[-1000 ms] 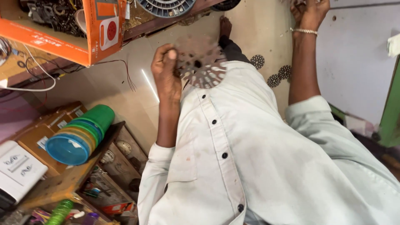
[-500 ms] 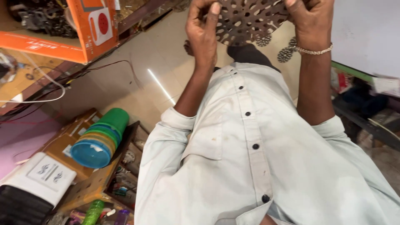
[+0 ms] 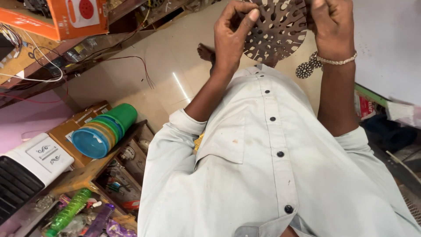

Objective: The person holds a circular metal fan blade and uses a hammer to tap it against a workbench surface. They then use a metal rod to poke and adjust the holes in the blade. The person repeats this process with another similar metal part.

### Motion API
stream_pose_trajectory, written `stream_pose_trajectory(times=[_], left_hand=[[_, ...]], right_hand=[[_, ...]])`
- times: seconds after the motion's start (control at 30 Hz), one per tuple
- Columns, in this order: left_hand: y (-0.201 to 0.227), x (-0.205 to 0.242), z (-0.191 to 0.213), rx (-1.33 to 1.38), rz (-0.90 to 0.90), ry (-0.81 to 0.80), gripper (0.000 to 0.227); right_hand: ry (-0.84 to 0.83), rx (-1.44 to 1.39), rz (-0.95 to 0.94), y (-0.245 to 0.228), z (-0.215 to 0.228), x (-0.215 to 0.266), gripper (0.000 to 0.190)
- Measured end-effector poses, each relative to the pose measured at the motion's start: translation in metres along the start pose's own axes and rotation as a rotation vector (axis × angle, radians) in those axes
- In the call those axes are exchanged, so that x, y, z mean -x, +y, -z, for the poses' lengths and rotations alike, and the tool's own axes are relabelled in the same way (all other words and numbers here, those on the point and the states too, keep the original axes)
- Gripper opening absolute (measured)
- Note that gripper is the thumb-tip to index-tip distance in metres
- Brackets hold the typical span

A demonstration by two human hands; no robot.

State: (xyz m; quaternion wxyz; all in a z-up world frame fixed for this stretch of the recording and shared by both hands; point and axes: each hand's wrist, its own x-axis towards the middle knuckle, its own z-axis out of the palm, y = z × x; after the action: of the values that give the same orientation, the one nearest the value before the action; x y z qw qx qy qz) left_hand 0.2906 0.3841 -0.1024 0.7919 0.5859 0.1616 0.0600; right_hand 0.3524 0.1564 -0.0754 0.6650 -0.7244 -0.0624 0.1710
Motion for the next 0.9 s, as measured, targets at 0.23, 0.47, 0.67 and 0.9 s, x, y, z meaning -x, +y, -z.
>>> stream_pose_trajectory(times=[0.23,0.47,0.67,0.9], left_hand=[[-0.028,0.023,-0.078,-0.107,-0.121,0.125,0.024],[-0.022,0.016,-0.108,0.358,0.071,-0.088,0.067],[-0.018,-0.011,-0.105,0.607,0.276,-0.553,0.074],[-0.042,-0.031,-0.087,0.74,0.397,-0.465,0.081]], right_hand=[[-0.094,-0.134,0.1,-0.015,0.045,0.032,0.066],[0.229,-0.287,0.036,0.006,0.065,0.042,0.063],[0.354,-0.327,0.081,0.015,0.088,0.048,0.061],[0.617,-0.178,0.033,0.007,0.095,0.03,0.042]])
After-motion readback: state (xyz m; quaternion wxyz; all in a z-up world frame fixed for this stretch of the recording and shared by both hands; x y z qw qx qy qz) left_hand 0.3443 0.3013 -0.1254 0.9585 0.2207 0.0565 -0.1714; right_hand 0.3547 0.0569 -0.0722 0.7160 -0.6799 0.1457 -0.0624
